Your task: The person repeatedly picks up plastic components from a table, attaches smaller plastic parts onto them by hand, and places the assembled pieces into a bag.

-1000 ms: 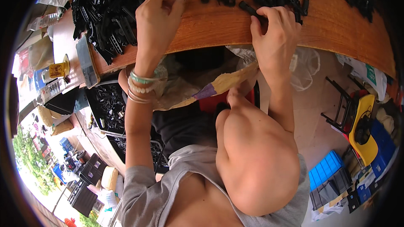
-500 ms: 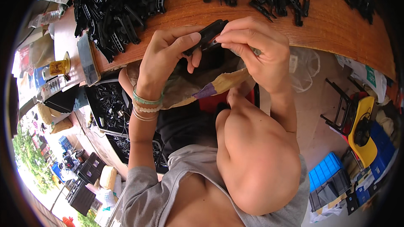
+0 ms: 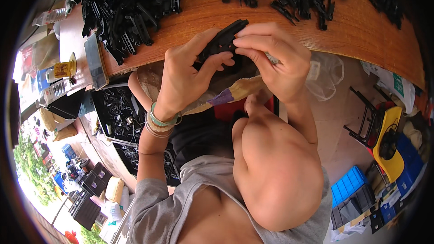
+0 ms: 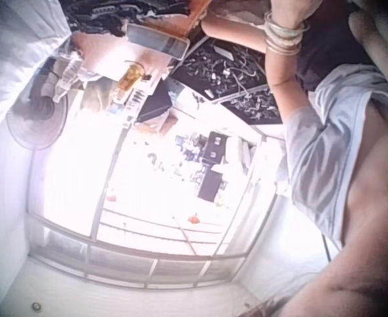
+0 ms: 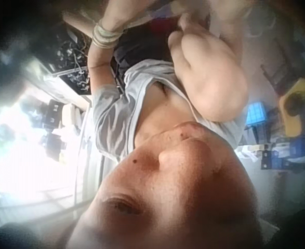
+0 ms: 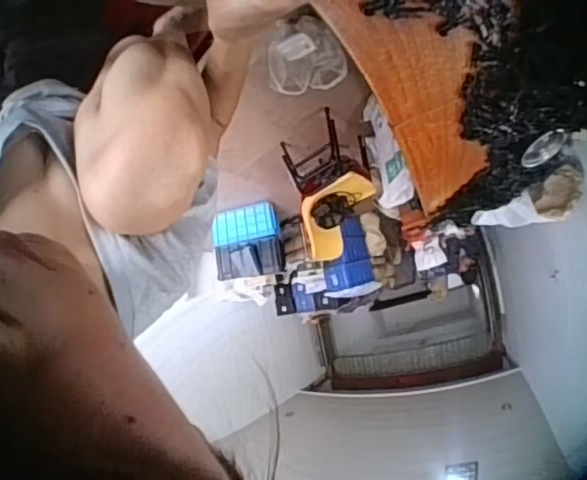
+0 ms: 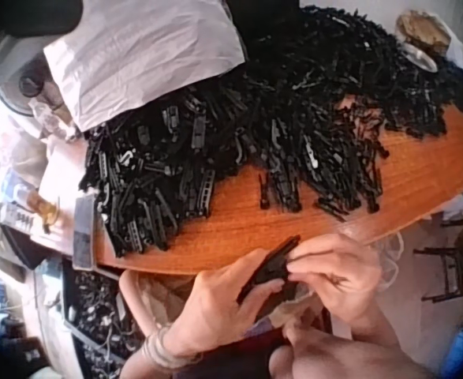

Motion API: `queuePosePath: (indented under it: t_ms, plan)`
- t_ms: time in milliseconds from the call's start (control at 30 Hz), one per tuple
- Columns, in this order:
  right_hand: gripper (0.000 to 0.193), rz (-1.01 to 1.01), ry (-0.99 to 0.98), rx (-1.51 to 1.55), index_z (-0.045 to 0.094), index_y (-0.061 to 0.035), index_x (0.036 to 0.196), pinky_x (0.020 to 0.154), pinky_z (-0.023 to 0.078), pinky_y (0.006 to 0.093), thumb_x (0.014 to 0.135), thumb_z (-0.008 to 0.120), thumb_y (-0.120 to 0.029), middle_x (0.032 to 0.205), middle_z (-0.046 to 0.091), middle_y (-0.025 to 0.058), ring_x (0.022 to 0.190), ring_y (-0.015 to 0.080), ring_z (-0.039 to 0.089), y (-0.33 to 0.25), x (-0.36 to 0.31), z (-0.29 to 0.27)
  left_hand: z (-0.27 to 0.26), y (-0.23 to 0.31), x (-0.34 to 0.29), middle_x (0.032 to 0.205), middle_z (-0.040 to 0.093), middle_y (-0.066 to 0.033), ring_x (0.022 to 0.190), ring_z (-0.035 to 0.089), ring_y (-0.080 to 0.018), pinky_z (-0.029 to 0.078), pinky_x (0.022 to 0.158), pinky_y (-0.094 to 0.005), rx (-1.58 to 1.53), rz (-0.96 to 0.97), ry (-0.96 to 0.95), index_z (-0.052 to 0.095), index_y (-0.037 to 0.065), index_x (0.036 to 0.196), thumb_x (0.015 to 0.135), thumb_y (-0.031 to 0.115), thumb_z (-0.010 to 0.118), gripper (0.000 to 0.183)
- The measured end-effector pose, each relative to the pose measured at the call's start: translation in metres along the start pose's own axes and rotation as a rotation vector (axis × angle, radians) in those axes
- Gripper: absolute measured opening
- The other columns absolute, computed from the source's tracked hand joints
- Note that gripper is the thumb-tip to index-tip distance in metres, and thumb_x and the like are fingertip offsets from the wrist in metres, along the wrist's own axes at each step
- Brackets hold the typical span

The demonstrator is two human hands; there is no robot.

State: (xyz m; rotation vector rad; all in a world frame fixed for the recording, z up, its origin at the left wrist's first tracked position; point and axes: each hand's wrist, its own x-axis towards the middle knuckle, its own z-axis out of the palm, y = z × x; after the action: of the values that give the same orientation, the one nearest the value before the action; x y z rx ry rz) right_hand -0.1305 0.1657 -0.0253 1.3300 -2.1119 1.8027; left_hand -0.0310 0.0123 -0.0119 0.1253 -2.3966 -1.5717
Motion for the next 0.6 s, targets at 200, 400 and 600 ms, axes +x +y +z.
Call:
queuePosePath:
  t_ms: [200,400,600]
  plan:
    - [0.043,0.152,-0.089,0.070,0.065,0.0009,0.106,0.068,0.059,0.0259,0.069,0.057,0.023,0.101,0.062,0.0135,0.085,0.0205,0.063,-0.009,0.001,0.001,-0.013,0.000,0.002,0.079,0.061,-0.0184,0.066,0.060,-0.0385,0.048,0.054,-0.0412,0.155,0.203,-0.115,0.053,-0.003,0.113,0.077,0.004,0.067,0.039]
    - [0.043,0.111,-0.072,0.037,0.065,0.0009,0.106,0.066,0.059,0.0268,0.071,0.055,0.024,0.098,0.063,0.0128,0.083,0.0199,0.064,-0.006,-0.003,0.004,-0.014,0.000,0.003,0.079,0.061,-0.0181,0.065,0.060,-0.0378,0.048,0.054,-0.0412,0.188,0.207,-0.127,0.056,-0.002,0.109,0.077,0.004,0.067,0.034]
    - [0.036,0.116,-0.076,0.055,0.066,0.0004,0.103,0.065,0.057,0.0272,0.073,0.061,0.018,0.097,0.064,0.0123,0.080,0.0197,0.064,-0.001,-0.006,0.004,-0.012,0.001,0.000,0.080,0.063,-0.0184,0.068,0.061,-0.0379,0.049,0.056,-0.0386,0.125,0.133,-0.092,0.058,0.000,0.107,0.078,0.007,0.069,0.032]
